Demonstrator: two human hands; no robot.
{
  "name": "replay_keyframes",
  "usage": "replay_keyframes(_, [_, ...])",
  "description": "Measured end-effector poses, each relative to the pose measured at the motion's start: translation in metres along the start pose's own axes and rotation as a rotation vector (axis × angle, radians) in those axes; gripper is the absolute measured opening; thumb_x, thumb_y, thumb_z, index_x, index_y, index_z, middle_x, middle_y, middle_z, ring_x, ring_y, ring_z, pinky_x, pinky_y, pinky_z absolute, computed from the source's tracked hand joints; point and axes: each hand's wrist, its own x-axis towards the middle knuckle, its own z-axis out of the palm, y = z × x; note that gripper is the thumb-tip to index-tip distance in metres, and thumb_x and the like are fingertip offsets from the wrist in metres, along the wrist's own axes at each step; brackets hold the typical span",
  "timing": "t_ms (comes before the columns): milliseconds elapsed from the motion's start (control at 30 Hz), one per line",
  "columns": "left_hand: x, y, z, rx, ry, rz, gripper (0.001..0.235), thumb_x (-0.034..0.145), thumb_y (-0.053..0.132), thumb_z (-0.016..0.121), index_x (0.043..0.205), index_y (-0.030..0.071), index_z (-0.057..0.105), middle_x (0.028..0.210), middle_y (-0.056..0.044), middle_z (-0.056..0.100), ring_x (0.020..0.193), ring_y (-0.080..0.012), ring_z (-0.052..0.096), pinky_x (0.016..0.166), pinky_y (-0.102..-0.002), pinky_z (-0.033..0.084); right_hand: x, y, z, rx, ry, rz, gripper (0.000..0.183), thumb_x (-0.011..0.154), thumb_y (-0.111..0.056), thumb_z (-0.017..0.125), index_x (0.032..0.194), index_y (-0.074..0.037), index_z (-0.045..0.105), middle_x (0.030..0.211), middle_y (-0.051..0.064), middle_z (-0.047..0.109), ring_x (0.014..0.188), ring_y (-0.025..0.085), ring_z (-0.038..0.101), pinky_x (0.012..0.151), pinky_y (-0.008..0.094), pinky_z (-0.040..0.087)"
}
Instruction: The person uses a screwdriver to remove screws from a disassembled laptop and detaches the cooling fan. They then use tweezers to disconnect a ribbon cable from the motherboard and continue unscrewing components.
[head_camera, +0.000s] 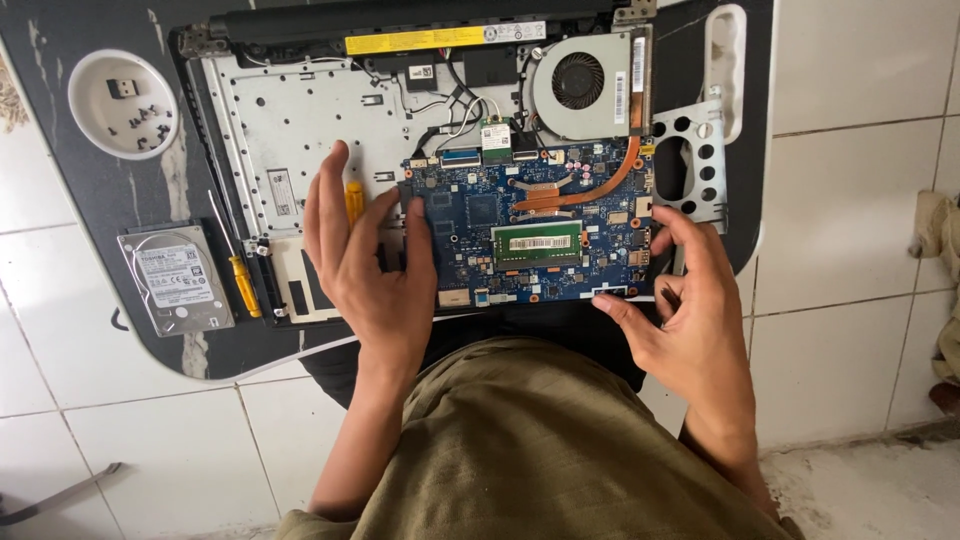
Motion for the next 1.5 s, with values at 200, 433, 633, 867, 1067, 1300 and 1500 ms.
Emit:
replay_keyframes(200, [0.010,0.007,-0.006,-0.072,-0.055,-0.045,0.006,0.101,0.002,0.070,0.106,0.002,0.067,0.137,-0.012,0.059,0.138,-0.0340,0.052,0.116,-0.050,0.039,-0.001,0.004,0.003,0.034,0.015,-0.065,0.080,0.081,-0.023,0.084,0.148,-0.001,0.045,0.115,0.012,0.047,0.047,0.010,0.033,0.043,0.022,0.031])
replay_keyframes(433, [0.017,0.011,-0.013,-0.116,-0.120,-0.103,0.005,0.102,0.007,0.066,0.107,0.005,0.065,0.130,-0.009,0.059,0.136,-0.0334,0.050,0.114,-0.050,0.038,0.000,0.005,0.005,0.043,0.029,-0.081,0.079,0.082,-0.025,0.083,0.147,0.000,0.045,0.115,0.012,0.047,0.047,0.010,0.032,0.043,0.022,0.031])
replay_keyframes(633, [0.016,0.009,-0.012,-0.128,-0.112,-0.106,0.006,0.101,0.004,0.068,0.107,0.005,0.066,0.130,-0.010,0.057,0.136,-0.0333,0.049,0.115,-0.050,0.040,0.000,0.004,0.005,-0.017,0.043,-0.119,0.074,0.084,-0.023,0.084,0.144,0.000,0.048,0.111,0.013,0.047,0.061,0.014,0.046,0.042,0.025,0.032])
replay_keyframes(867, [0.015,0.008,-0.012,-0.128,-0.111,-0.116,0.007,0.101,0.005,0.069,0.107,0.007,0.064,0.129,-0.009,0.056,0.136,-0.0334,0.049,0.113,-0.052,0.038,-0.001,0.002,0.005,-0.040,0.056,-0.120,0.076,0.084,-0.024,0.084,0.146,0.001,0.048,0.113,0.013,0.050,0.047,0.011,0.031,0.041,0.023,0.029])
replay_keyframes(1067, [0.014,0.007,-0.012,-0.130,-0.117,-0.138,0.007,0.101,0.008,0.069,0.107,0.008,0.065,0.129,-0.007,0.057,0.138,-0.0328,0.048,0.114,-0.051,0.039,-0.002,0.002,0.004,-0.044,0.065,-0.136,0.075,0.085,-0.027,0.082,0.147,0.000,0.048,0.114,0.012,0.050,0.049,0.011,0.027,0.043,0.022,0.028])
replay_keyframes(1300, [0.015,0.007,-0.012,-0.123,-0.115,-0.138,0.006,0.102,0.010,0.069,0.107,0.008,0.065,0.128,-0.007,0.057,0.137,-0.0328,0.049,0.113,-0.051,0.039,-0.001,0.007,0.004,-0.021,0.064,-0.165,0.076,0.085,-0.026,0.082,0.147,0.002,0.047,0.113,0.012,0.049,0.049,0.010,0.025,0.042,0.022,0.025])
replay_keyframes(1500, [0.015,0.006,-0.012,-0.128,-0.122,-0.121,0.007,0.102,0.009,0.070,0.107,0.006,0.066,0.128,-0.009,0.057,0.137,-0.0337,0.049,0.113,-0.051,0.041,-0.002,0.007,0.005,-0.007,0.062,-0.141,0.077,0.085,-0.022,0.083,0.148,0.002,0.046,0.114,0.013,0.049,0.050,0.010,0.026,0.043,0.023,0.027])
